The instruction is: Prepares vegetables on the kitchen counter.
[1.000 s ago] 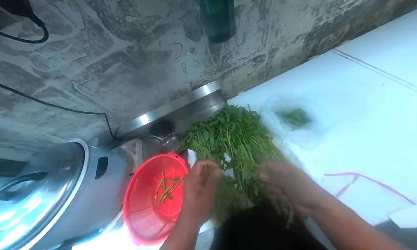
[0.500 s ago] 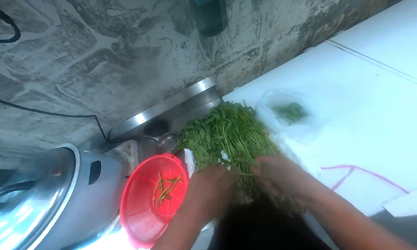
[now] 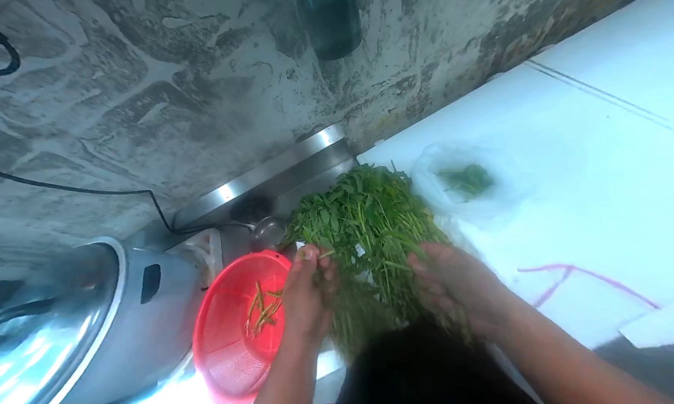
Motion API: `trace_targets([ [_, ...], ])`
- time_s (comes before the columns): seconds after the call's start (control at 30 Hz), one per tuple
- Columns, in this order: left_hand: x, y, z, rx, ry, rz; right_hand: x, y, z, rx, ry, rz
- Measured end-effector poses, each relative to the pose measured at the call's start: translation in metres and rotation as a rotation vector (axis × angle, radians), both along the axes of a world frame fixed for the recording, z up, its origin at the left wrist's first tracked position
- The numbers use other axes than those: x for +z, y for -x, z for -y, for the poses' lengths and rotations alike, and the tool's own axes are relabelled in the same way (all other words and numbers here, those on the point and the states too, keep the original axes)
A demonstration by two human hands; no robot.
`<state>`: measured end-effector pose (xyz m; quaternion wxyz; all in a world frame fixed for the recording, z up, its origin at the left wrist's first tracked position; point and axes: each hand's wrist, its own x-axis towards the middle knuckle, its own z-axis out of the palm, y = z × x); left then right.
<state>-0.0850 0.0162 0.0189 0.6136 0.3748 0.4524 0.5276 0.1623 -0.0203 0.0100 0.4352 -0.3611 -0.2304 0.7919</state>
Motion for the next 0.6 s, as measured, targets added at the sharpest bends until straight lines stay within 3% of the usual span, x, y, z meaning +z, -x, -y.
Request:
trace_targets([
  [0.13,0.006,0.003,0.012,-0.196,-0.43,-0.434,0.007,0.004,-0.001,0.051,0.029,0.042],
  [0.33,0.003,-0.023,0.017,-0.383,-0.875,-1.179,0.006,0.015,-0.001,0.133,0.052,0.087],
  [0.6,-0.007,-0.005,0.015,-0.324,-0.97,-1.35,-0.005,0.0,0.003,0.105,0.022,0.15],
])
